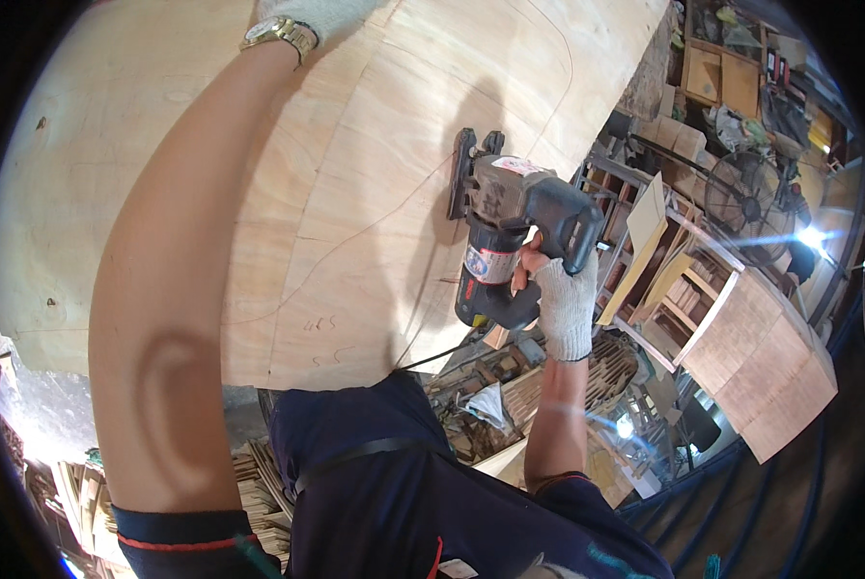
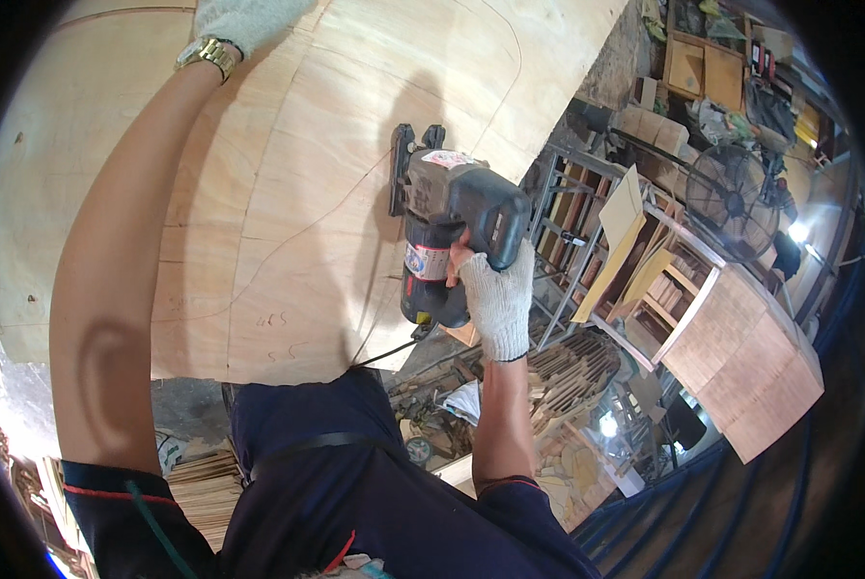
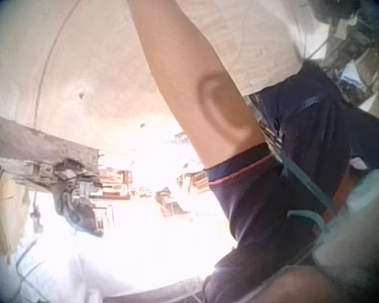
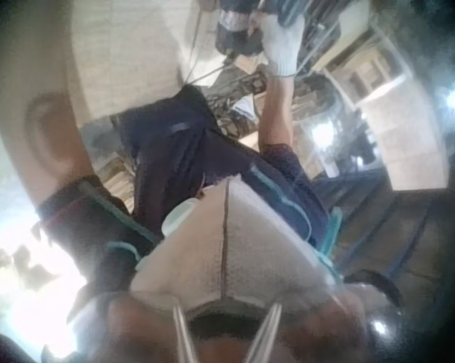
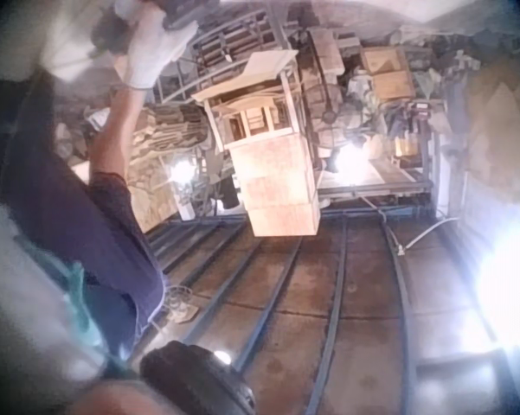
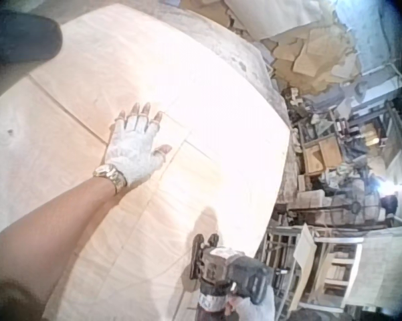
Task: The person uses a jigsaw to cut a curved shape out of a large sheet of plywood. They guide the tool along a marked line, repositioning the wood as needed, and remove the cut piece at the end.
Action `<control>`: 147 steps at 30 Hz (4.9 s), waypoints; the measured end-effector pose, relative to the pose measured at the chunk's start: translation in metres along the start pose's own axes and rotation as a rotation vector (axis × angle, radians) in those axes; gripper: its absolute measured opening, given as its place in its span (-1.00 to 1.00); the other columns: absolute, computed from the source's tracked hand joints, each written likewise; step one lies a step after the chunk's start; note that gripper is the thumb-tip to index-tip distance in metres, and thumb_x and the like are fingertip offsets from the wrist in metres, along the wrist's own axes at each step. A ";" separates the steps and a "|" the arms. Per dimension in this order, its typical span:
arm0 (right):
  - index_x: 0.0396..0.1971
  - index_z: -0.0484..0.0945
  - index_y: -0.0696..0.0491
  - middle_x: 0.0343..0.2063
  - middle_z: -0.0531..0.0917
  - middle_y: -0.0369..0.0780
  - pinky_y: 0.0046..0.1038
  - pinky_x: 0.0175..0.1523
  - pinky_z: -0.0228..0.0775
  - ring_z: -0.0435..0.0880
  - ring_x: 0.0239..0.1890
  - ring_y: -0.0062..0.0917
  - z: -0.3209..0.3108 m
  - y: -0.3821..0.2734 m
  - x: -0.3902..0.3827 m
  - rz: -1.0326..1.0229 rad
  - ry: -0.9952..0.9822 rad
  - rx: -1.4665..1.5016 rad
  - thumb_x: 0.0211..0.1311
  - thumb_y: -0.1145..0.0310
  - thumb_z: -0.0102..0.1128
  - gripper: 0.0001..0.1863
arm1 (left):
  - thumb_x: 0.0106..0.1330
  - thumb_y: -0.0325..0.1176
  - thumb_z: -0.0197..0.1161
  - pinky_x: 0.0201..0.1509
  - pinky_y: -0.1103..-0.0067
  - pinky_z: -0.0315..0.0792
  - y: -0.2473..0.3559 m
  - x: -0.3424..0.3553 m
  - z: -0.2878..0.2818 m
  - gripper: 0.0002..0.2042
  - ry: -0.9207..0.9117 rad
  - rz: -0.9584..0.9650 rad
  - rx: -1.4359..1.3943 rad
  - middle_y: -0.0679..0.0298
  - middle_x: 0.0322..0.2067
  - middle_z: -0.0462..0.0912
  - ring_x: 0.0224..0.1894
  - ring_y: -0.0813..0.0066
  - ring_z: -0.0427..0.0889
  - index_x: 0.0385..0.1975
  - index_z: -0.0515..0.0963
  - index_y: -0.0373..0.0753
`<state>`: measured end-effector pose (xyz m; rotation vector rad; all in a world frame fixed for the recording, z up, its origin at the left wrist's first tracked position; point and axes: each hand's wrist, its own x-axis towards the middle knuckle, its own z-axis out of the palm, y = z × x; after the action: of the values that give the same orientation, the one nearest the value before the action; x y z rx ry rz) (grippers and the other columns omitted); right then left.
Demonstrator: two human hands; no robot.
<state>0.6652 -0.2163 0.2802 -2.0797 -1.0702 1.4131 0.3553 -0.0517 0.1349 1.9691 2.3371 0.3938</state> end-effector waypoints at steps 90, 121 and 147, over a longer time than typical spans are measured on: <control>0.18 0.55 0.10 -0.19 0.60 0.02 -0.16 -0.04 0.50 0.64 -0.19 -0.03 -0.099 -0.036 0.109 -0.810 -0.497 -1.050 -0.05 0.34 0.53 -0.31 | 0.46 0.15 0.03 0.65 0.14 -0.09 0.002 -0.002 0.009 -0.23 0.023 -0.044 0.031 -0.01 0.56 0.13 0.61 0.03 0.06 0.55 0.17 -0.22; 0.07 0.62 0.12 -0.26 0.58 0.06 -0.14 -0.07 0.45 0.58 -0.21 -0.04 -0.081 -0.056 0.106 -0.743 -0.510 -1.145 0.01 0.27 0.48 -0.44 | 0.50 0.15 0.00 0.63 0.12 -0.04 0.005 -0.004 0.004 -0.27 0.030 -0.031 0.121 -0.07 0.54 0.16 0.59 0.00 0.10 0.54 0.19 -0.19; -0.23 0.63 0.20 -0.49 0.66 0.01 -0.31 -0.21 0.52 0.69 -0.42 -0.23 -0.055 -0.075 0.087 -0.636 -0.519 -1.056 0.03 0.36 0.37 -0.69 | 0.48 0.16 0.04 0.64 0.16 -0.06 0.004 -0.003 0.001 -0.23 0.011 -0.055 0.022 -0.03 0.56 0.13 0.61 0.02 0.05 0.56 0.16 -0.19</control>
<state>0.7044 -0.0974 0.3019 -1.5621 -2.8431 1.1442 0.3599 -0.0534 0.1347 1.9124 2.4069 0.3780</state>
